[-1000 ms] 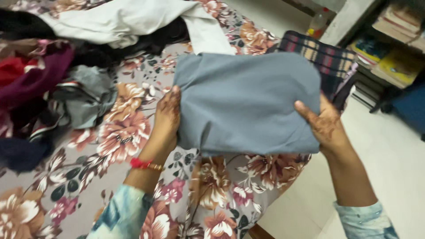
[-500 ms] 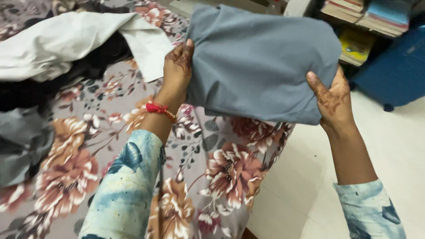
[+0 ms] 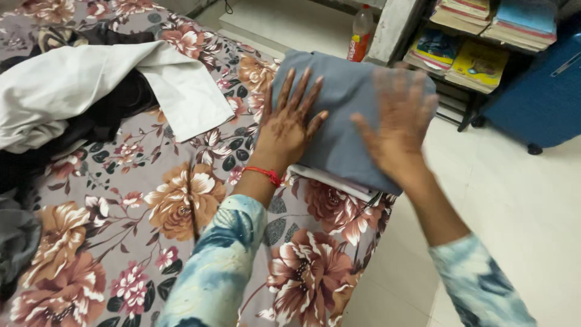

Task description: The person folds various items of clothing and a patterned bedsheet on a bed by hand, smoothing the fabric and aligning the edges.

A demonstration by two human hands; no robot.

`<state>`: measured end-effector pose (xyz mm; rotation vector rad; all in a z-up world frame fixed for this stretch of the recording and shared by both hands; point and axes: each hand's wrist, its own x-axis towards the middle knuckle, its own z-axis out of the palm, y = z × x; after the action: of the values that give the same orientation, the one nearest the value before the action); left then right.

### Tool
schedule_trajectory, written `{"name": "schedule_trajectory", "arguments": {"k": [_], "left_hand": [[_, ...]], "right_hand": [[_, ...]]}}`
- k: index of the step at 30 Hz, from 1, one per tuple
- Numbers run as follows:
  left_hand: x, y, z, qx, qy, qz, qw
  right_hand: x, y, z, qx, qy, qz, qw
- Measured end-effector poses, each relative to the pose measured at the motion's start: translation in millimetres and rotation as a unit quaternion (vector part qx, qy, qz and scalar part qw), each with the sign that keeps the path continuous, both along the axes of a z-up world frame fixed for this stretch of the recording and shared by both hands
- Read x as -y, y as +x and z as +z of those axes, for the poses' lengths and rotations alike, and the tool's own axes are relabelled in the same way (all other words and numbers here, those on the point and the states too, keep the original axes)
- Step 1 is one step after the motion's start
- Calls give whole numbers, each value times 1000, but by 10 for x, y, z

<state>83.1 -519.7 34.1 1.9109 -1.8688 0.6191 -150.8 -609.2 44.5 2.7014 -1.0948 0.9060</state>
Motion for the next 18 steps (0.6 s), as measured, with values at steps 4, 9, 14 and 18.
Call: {"name": "schedule_trajectory", "arguments": {"k": [4,9,14,18], "left_hand": [[49,85,-327,-165,124,48,977],[155,163,-577,-158,88,78,980],[97,54,-741,-85,15,98,991],[-712,154,-867,-80,72,114,988]], "right_hand": [[14,331,-145,-92,120,-6,988],[120,345,-279,-100,134,-15,986],[257,276,-416,-93,101,14,990],[440,252,-506,-120,131,7,984]]}}
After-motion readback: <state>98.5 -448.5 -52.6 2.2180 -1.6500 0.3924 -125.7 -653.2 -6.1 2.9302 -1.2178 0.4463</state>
